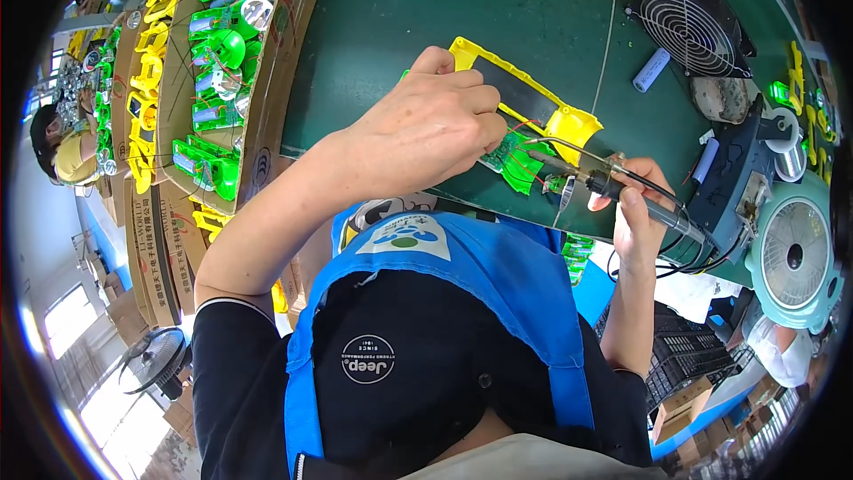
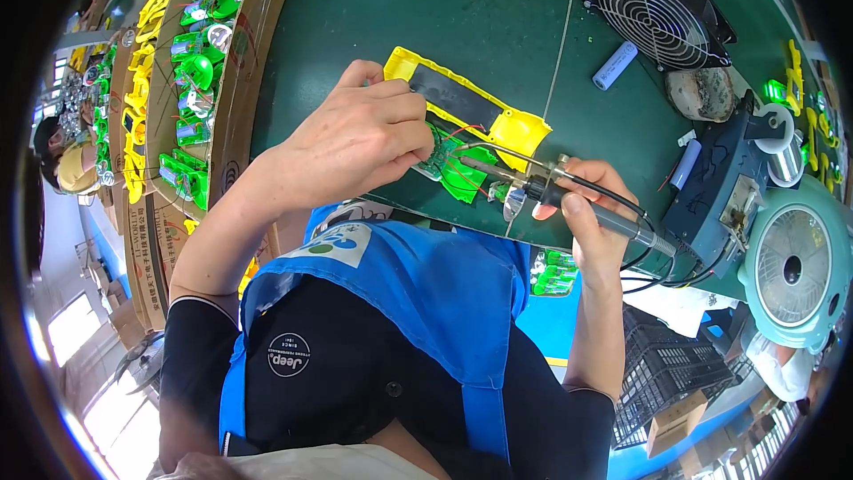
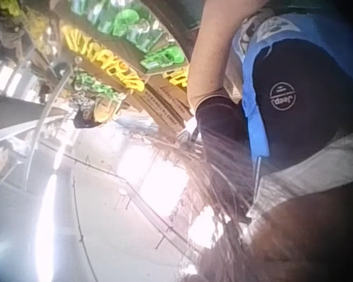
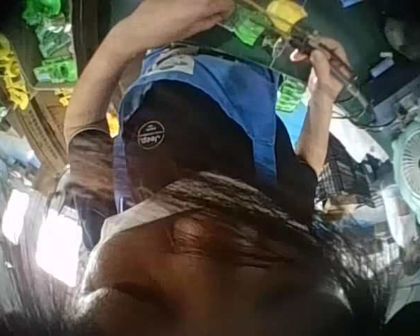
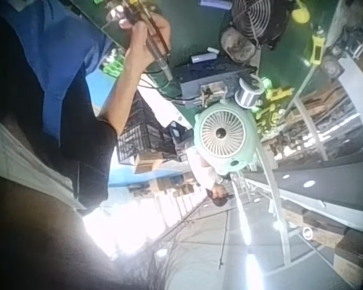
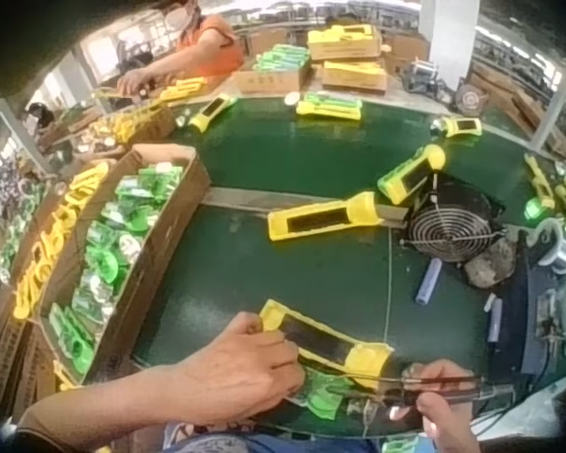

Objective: Soldering internal wiring and components into plastic flashlight housings on a production line.

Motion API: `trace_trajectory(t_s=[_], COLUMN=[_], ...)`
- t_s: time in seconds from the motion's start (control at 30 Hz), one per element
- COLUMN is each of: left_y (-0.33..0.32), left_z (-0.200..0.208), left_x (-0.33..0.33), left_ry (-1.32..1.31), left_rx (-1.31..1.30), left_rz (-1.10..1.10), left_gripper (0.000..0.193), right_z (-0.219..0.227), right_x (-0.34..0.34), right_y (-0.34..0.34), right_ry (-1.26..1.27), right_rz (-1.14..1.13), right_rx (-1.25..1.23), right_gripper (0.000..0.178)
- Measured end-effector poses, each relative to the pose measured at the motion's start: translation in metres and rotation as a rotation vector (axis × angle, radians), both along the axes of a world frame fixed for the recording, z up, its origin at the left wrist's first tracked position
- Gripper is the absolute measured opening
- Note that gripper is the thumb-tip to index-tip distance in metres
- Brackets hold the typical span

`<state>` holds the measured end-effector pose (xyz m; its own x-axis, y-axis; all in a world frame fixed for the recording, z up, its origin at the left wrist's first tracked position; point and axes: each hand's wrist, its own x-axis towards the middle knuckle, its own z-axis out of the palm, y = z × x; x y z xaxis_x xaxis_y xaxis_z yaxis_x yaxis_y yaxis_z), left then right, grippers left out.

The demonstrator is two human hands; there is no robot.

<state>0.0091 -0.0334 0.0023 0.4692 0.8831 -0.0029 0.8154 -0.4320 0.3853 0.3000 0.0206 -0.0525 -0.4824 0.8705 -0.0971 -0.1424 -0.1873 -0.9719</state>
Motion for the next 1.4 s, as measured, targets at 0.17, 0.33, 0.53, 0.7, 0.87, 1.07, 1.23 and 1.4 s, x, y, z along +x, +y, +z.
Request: trace_trajectory(t_s=[0.17,0.33,0.53,0.7,0.87,1.07,1.23,1.4], left_y=[0.000,-0.001,0.012,0.044,0.046,-0.025,-0.054,-0.009], left_z=[0.000,0.000,0.009,-0.004,-0.006,-0.012,-0.038,-0.009], left_x=[0.002,0.007,-0.008,-0.022,-0.037,-0.033,-0.021,-0.040], left_ry=[0.006,-0.016,-0.271,-0.172,0.000,0.025,0.083,-0.235], left_rx=[0.009,0.034,-0.154,0.262,0.186,0.375,0.361,0.509], left_rz=[0.016,0.025,0.056,0.237,0.164,0.069,0.209,0.442], left_gripper=[0.007,0.009,0.007,0.026,0.027,0.060,0.051,0.049], right_z=[-0.009,-0.019,-0.020,-0.020,-0.032,-0.048,-0.036,-0.071], right_x=[-0.001,0.005,0.005,-0.002,-0.001,0.019,0.004,0.047], right_y=[-0.004,-0.008,-0.007,-0.001,-0.001,-0.002,-0.008,0.006], right_ry=[0.067,0.118,0.170,0.237,0.356,0.216,0.258,0.578], right_rz=[-0.094,-0.133,-0.251,-0.242,-0.304,-0.492,-0.532,-0.141], right_rx=[0.075,0.114,0.096,0.141,0.005,-0.085,0.040,0.075], right_gripper=[0.037,0.039,0.042,0.039,0.033,0.035,0.042,0.040])
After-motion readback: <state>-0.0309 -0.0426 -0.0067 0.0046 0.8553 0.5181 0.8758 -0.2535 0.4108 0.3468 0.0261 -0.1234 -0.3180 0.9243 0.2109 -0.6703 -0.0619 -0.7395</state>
